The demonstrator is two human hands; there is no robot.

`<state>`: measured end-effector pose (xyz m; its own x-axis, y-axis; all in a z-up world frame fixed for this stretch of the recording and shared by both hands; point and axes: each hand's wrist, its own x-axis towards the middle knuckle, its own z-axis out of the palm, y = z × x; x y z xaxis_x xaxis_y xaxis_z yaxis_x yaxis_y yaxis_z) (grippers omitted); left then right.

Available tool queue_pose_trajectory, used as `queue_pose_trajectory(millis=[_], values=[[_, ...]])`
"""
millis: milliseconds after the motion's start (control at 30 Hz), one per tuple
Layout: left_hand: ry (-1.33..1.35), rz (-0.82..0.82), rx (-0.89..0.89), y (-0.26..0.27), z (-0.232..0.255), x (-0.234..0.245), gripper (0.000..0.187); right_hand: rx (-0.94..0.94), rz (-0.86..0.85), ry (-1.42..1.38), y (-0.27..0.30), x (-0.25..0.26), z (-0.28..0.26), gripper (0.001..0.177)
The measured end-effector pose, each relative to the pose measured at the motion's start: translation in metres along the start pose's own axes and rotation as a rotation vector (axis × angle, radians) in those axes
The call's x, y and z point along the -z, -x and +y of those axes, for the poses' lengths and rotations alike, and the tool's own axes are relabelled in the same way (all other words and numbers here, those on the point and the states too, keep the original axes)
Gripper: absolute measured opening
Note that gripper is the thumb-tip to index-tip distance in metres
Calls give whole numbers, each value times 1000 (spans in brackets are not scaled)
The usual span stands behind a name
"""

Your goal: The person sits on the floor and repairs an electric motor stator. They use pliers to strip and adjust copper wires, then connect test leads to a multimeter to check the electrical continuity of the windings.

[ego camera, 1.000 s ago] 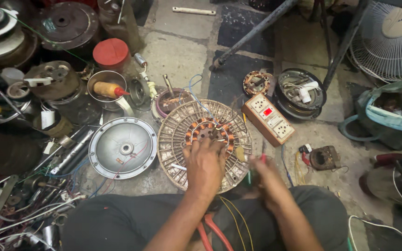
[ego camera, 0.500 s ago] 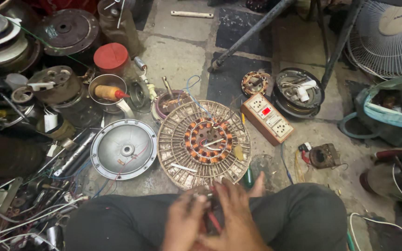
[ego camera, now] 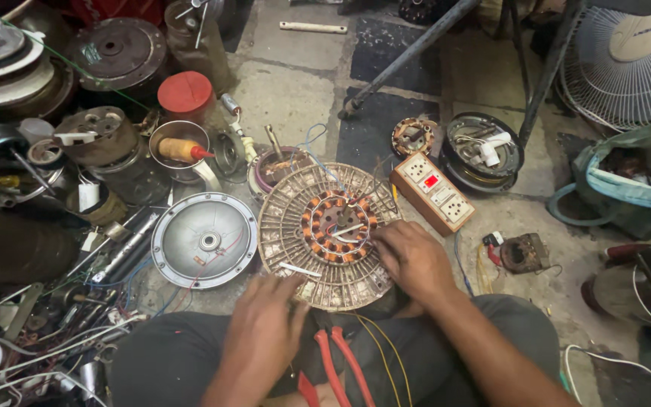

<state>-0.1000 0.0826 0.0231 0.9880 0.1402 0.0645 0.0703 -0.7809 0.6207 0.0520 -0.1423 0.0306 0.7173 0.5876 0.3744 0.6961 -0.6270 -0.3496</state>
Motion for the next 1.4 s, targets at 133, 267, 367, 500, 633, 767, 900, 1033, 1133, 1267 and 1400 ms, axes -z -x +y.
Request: queue_pose_trajectory(millis=[133, 267, 367, 500, 633, 767, 900, 1033, 1133, 1267, 1400], values=[[27, 134, -212, -50, 36, -7, 34, 31, -59, 25, -10, -2, 5, 17], [-112, 166, -298, -82, 41, -29, 29, 16, -92, 57, -18, -13, 15, 23], [-178, 188, -328, -90, 36, -38, 27, -49, -138, -11, -20, -23, 21, 22], [-253, 130, -304, -93, 33, -42, 25, -110, -123, -100, -22, -31, 22, 18], [-339, 175, -320, -94, 36, -43, 23, -209, -81, -166, -15, -21, 15, 14], [-399, 147, -294, -92, 36, -42, 20, -369, 111, -199, -2, -14, -8, 15], [-388, 160, -299, -91, 37, -43, 22, -254, 192, -49, 5, -20, -25, 18], [-381, 189, -321, -92, 35, -42, 23, -256, 184, -32, -4, -27, -26, 18], [-356, 207, -334, -93, 32, -45, 25, -201, 191, -9, -6, -29, -21, 17], [-276, 197, -304, -94, 29, -47, 24, -236, 102, -150, -6, -32, -15, 18], [-160, 273, -325, -87, 23, -44, 32, -274, 73, -214, -10, -35, -11, 19]])
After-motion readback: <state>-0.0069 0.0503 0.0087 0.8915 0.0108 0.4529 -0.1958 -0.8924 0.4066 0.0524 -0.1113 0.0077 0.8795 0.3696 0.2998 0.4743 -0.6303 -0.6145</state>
